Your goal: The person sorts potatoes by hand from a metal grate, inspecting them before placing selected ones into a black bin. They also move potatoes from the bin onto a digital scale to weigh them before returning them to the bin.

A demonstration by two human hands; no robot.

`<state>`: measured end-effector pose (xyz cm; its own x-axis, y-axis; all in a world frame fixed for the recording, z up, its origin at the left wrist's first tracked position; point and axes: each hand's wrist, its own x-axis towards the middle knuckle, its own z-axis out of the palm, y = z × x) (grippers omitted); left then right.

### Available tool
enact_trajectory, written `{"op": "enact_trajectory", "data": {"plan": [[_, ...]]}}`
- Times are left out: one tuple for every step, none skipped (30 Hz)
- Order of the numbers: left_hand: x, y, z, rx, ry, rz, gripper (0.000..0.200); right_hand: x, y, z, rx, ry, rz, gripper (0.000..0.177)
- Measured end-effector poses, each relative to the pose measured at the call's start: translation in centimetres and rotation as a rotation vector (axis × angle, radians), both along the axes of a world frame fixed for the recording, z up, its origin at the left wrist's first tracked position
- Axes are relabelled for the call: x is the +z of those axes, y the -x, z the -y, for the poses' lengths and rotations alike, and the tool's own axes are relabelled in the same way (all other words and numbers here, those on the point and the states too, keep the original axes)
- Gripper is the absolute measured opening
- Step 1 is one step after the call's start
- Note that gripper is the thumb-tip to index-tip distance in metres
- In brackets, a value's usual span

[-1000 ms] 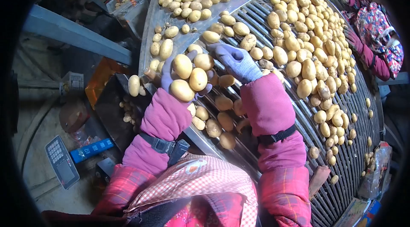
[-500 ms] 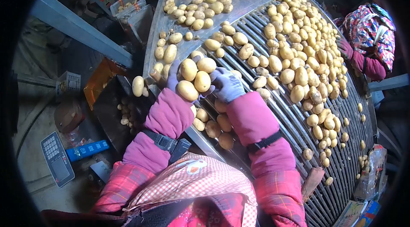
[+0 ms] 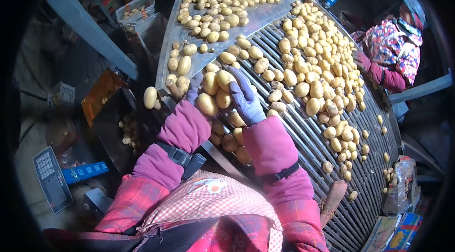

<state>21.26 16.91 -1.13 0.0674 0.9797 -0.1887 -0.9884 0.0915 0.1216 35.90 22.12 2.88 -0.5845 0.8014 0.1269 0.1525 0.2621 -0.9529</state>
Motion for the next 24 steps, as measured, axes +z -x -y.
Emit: {"op": "enact_trajectory", "data": {"plan": [[-0.8, -0.3, 1.0, -0.034, -0.231, 0.173, 0.051, 0.3, 0.0, 0.4, -0.011, -0.031, 0.013, 0.044], [-1.0, -0.2, 1.8, -0.062, -0.465, 0.34, 0.052, 0.5, 0.1, 0.8, -0.016, -0.062, 0.025, 0.045], [-1.1, 0.1, 2.8, 0.024, -0.142, 0.325, 0.053, 0.4, 0.1, 1.2, 0.033, -0.005, -0.017, 0.048], [0.2, 0.9, 3.7, -0.03, -0.144, -0.149, 0.057, 0.9, 0.3, 2.1, 0.077, 0.051, -0.031, 0.052], [-0.5, 1.4, 4.2, 0.016, -0.129, -0.152, 0.057, 1.8, 0.7, 2.9, 0.163, 0.005, -0.008, 0.054], [-2.0, 1.9, 4.8, 0.017, -0.496, 0.051, 0.055, 2.2, 1.5, 3.9, 0.255, -0.036, 0.01, 0.056], [-2.8, 2.9, 5.9, 0.014, -0.868, 0.239, 0.054, 2.0, 2.8, 5.1, 0.305, 0.009, -0.017, 0.059], [1.7, 4.5, 11.3, 0.066, -0.346, 0.305, 0.051, 2.0, 4.1, 6.6, 0.37, 0.158, -0.044, 0.058], [1.1, 6.4, 13.5, 0.066, -0.377, 0.153, 0.052, 2.4, 5.6, 7.8, 0.444, 0.051, 0.032, 0.057], [-0.1, 8.1, 15.4, 0.055, -0.409, 0.0, 0.052, 2.8, 7.0, 8.9, 0.508, -0.069, 0.105, 0.057], [-4.2, 9.2, 18.4, 0.226, -0.029, -0.212, 0.053, 2.4, 8.0, 9.8, 0.598, -0.017, 0.064, 0.057], [-0.7, 10.5, 20.5, 0.226, -0.1, -0.175, 0.056, 2.1, 9.2, 10.2, 0.662, -0.102, 0.091, 0.055], [-0.9, 12.1, 22.7, 0.316, 0.071, -0.289, 0.057, 2.0, 10.0, 10.4, 0.713, -0.123, 0.11, 0.053], [0.3, 12.6, 24.0, 0.476, 0.267, -0.149, 0.036, 1.9, 10.6, 10.6, 0.763, -0.144, 0.131, 0.05], [1.2, 13.5, 24.5, 0.588, 0.316, -0.345, 0.032, 1.7, 10.8, 10.8, 0.766, -0.085, 0.13, 0.045], [-0.6, 15.6, 26.9, 0.522, 0.676, -0.393, 0.027, 2.2, 10.7, 10.8, 0.777, -0.086, 0.131, 0.045], [-3.0, 16.6, 28.3, 0.676, 0.86, -0.569, 0.025, 2.9, 10.7, 10.6, 0.725, -0.046, 0.211, 0.045], [-9.8, 19.4, 32.6, 0.624, 0.856, -1.539, 0.027, 3.5, 10.4, 10.0, 0.669, -0.011, 0.29, 0.044], [-11.9, 20.1, 34.0, 0.714, 1.001, -0.941, 0.037, 3.7, 9.8, 9.0, 0.637, -0.015, 0.24, 0.042], [-15.5, 21.0, 36.3, 0.721, 0.989, -0.942, 0.037, 2.2, 8.1, 8.5, 0.45, 0.092, 0.197, 0.04], [-18.6, 21.5, 38.7, 0.642, 0.933, -1.135, 0.04, 1.0, 6.7, 7.0, 0.341, -0.001, 0.206, 0.037], [-21.7, 22.2, 40.4, 0.556, 0.873, -1.324, 0.042, 0.4, 5.0, 5.5, 0.215, -0.07, 0.214, 0.035], [-18.7, 22.0, 37.8, 0.522, 0.884, -0.985, 0.043, -2.1, 2.5, 4.1, 0.038, 0.014, 0.144, 0.033], [-14.0, 21.4, 33.8, 0.478, 0.877, -0.651, 0.044, -2.4, 0.3, 2.9, -0.071, -0.012, 0.185, 0.032]]}}
